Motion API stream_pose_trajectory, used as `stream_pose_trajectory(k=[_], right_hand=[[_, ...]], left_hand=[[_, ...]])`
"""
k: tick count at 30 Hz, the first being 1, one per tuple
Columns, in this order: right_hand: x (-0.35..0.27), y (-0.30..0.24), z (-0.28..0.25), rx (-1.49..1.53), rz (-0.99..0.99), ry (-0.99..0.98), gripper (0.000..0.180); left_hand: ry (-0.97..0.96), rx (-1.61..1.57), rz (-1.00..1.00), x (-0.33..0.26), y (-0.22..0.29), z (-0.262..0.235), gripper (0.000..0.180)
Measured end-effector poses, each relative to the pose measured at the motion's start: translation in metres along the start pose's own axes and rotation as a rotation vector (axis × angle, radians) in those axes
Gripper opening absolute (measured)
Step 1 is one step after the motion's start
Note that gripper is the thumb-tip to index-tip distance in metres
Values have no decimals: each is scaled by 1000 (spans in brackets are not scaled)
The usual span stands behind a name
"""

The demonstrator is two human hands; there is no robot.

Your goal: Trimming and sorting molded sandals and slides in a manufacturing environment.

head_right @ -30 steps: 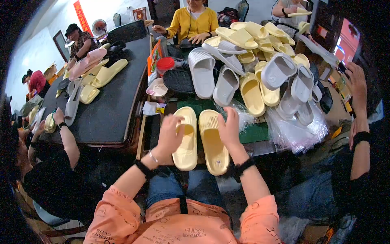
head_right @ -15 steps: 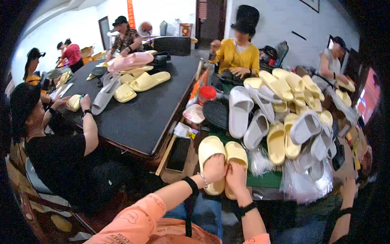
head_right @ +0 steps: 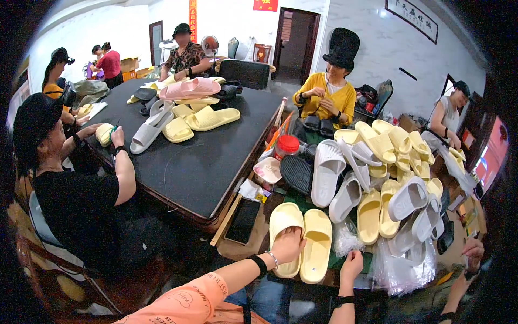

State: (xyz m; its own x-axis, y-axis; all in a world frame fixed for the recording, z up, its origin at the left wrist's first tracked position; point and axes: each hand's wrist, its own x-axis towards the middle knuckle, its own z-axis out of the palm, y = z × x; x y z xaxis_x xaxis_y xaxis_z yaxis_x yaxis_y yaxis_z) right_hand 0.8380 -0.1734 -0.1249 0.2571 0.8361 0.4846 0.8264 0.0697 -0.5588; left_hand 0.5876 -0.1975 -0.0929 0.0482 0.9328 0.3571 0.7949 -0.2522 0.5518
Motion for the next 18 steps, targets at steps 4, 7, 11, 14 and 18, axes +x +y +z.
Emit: stream_pose_trajectory(k=[4,7,11,14,18], right_hand=[[-1,-9,-4,35,71,-5,8],[-3,-11,-8,74,58,4,9],[-9,-12,-20,213,117,37,12],[-27,5,-35,507,267,184,18],[-51,-15,-81,425,95,275,21]], left_hand=[[-40,-1,67,-10,-5,-5,35],[-102,-15,87,-15,-1,-16,34],[-80,-9,96,-16,-4,-14,37],[-23,17,130,-14,-7,-7,38],[-64,9,103,-11,-7,-7,38]])
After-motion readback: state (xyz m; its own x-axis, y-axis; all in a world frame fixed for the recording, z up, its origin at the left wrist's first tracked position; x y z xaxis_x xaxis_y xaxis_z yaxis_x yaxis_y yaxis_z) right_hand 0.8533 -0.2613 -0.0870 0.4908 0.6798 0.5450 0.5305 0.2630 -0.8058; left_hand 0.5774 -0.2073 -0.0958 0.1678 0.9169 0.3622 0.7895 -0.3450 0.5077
